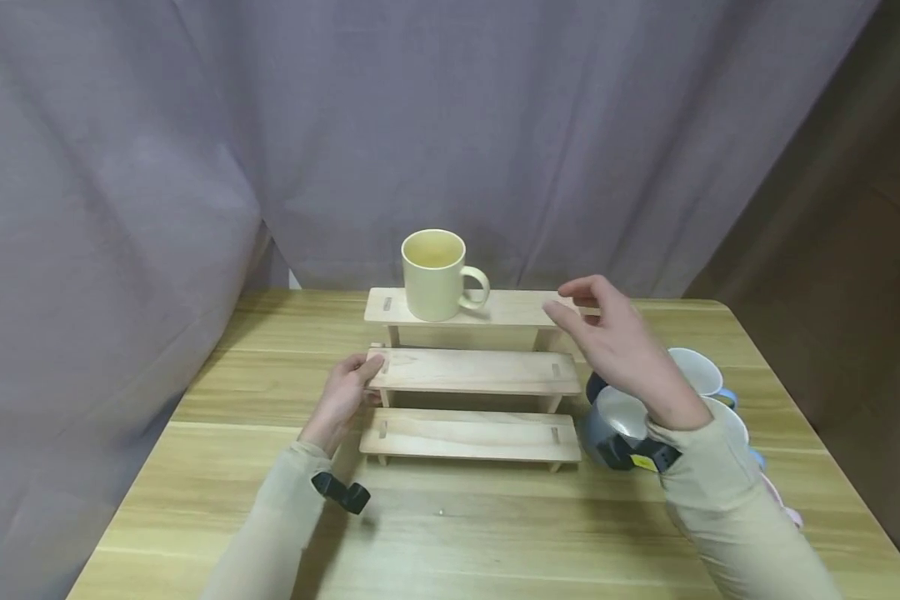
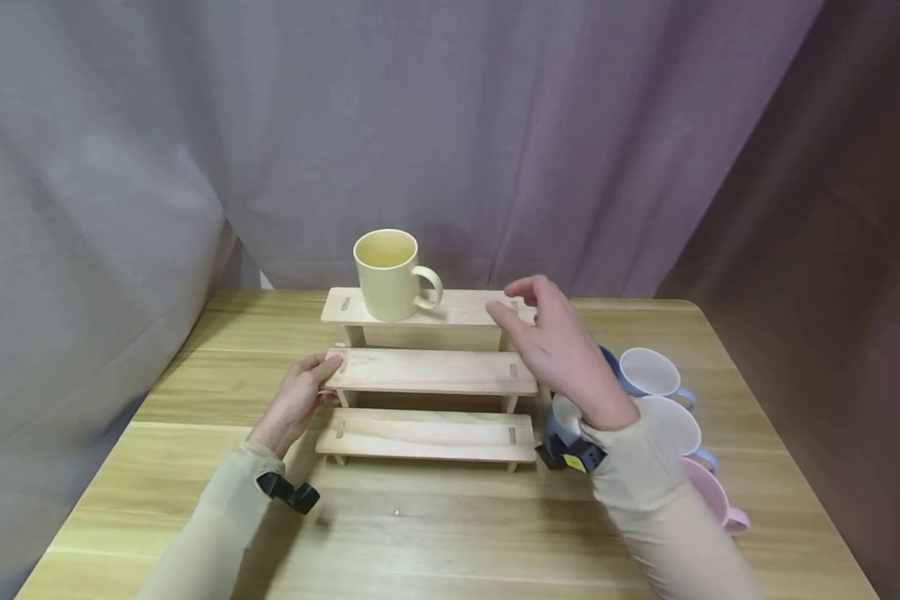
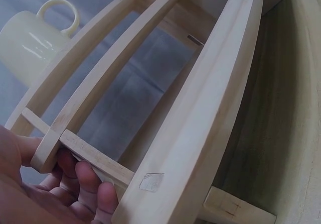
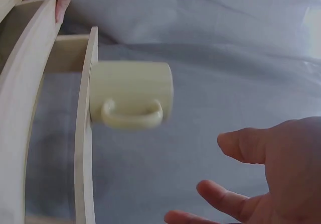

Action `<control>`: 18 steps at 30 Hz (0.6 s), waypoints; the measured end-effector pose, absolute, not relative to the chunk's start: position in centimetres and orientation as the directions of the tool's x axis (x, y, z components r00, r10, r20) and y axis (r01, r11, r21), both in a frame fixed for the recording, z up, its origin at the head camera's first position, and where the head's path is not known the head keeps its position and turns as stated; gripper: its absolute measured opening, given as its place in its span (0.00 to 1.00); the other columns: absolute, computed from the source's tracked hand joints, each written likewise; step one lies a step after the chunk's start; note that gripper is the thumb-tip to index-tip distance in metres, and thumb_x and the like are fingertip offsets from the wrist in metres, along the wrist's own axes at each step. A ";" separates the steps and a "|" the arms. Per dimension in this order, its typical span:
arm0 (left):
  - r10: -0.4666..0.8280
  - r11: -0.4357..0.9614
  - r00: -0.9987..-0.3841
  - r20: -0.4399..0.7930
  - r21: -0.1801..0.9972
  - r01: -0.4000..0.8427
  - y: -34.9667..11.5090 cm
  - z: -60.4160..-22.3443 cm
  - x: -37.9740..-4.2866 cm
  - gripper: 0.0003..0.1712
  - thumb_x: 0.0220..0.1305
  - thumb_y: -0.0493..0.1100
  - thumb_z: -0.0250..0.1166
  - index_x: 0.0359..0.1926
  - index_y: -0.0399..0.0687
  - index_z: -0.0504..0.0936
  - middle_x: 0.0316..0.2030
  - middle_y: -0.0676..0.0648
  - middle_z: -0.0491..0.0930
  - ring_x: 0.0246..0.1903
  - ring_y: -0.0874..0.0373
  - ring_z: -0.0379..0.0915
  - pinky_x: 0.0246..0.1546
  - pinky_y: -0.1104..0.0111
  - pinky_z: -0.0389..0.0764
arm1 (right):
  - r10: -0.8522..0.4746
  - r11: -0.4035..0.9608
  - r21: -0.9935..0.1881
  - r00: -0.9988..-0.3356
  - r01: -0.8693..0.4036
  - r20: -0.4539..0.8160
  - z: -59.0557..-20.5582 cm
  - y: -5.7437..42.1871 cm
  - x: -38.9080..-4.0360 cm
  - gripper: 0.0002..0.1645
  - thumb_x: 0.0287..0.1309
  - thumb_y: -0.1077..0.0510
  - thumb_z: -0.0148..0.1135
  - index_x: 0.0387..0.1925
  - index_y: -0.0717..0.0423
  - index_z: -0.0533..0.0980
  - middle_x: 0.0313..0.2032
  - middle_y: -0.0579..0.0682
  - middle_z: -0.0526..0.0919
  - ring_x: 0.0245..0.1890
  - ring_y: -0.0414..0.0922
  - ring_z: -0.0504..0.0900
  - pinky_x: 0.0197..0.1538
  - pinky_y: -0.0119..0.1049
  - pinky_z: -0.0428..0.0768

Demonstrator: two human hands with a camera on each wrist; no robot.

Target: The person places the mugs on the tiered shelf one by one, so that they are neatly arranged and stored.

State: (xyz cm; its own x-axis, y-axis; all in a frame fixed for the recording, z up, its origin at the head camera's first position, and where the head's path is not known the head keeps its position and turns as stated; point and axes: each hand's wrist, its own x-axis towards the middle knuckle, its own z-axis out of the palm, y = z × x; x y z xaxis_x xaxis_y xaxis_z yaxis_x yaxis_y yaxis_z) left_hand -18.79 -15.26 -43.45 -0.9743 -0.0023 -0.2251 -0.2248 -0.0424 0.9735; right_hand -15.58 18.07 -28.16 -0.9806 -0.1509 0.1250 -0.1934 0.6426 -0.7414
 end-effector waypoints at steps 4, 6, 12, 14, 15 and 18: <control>-0.009 -0.026 -0.975 -0.220 0.975 -0.220 -15.3 -43.6 -18.7 0.20 0.73 0.46 0.55 0.52 0.32 0.73 0.33 0.47 0.78 0.28 0.59 0.75 0.30 0.68 0.77 | -0.073 0.698 -0.703 -0.990 -0.135 0.117 -28.6 21.1 -12.5 0.39 0.65 0.33 0.51 0.63 0.59 0.65 0.63 0.62 0.68 0.61 0.63 0.69 0.59 0.60 0.68; -0.018 -0.023 -0.976 -0.219 0.976 -0.218 -15.4 -43.5 -18.7 0.21 0.72 0.47 0.56 0.53 0.32 0.73 0.34 0.47 0.78 0.29 0.59 0.76 0.32 0.67 0.78 | -0.025 0.715 -0.688 -0.989 -0.120 0.146 -29.2 22.6 -11.3 0.37 0.67 0.36 0.51 0.63 0.59 0.65 0.62 0.63 0.69 0.59 0.65 0.70 0.56 0.63 0.69; -0.021 -0.023 -0.972 -0.234 0.972 -0.233 -15.4 -43.6 -18.7 0.22 0.72 0.47 0.57 0.55 0.32 0.73 0.35 0.46 0.79 0.30 0.58 0.76 0.35 0.65 0.78 | 0.164 0.752 -0.658 -0.958 -0.033 0.236 -31.9 27.8 -7.9 0.28 0.67 0.45 0.57 0.58 0.62 0.70 0.55 0.63 0.74 0.50 0.39 0.79 0.42 0.17 0.70; -0.018 -0.022 -0.972 -0.234 0.972 -0.233 -15.3 -43.6 -18.6 0.21 0.72 0.47 0.57 0.54 0.33 0.73 0.36 0.46 0.78 0.31 0.57 0.76 0.35 0.65 0.78 | 0.245 0.751 -0.659 -0.943 0.037 0.226 -33.0 29.8 -6.7 0.28 0.66 0.45 0.59 0.57 0.61 0.71 0.54 0.59 0.76 0.42 0.22 0.75 0.36 0.11 0.65; -0.018 -0.019 -0.973 -0.232 0.973 -0.232 -15.3 -43.5 -18.6 0.21 0.72 0.47 0.56 0.54 0.33 0.73 0.37 0.45 0.78 0.31 0.57 0.76 0.35 0.64 0.78 | 0.290 0.749 -0.657 -0.933 0.084 0.212 -33.6 30.7 -6.0 0.28 0.65 0.45 0.60 0.57 0.59 0.71 0.53 0.57 0.77 0.38 0.15 0.70 0.35 0.12 0.65; -0.027 -0.027 -0.973 -0.230 0.973 -0.229 -15.2 -43.5 -18.5 0.20 0.71 0.47 0.57 0.54 0.34 0.73 0.37 0.46 0.78 0.30 0.57 0.76 0.33 0.65 0.79 | 0.406 0.736 -0.637 -0.903 0.230 0.143 -35.5 33.1 -4.2 0.31 0.64 0.41 0.59 0.58 0.59 0.70 0.56 0.59 0.77 0.37 0.15 0.68 0.34 0.19 0.64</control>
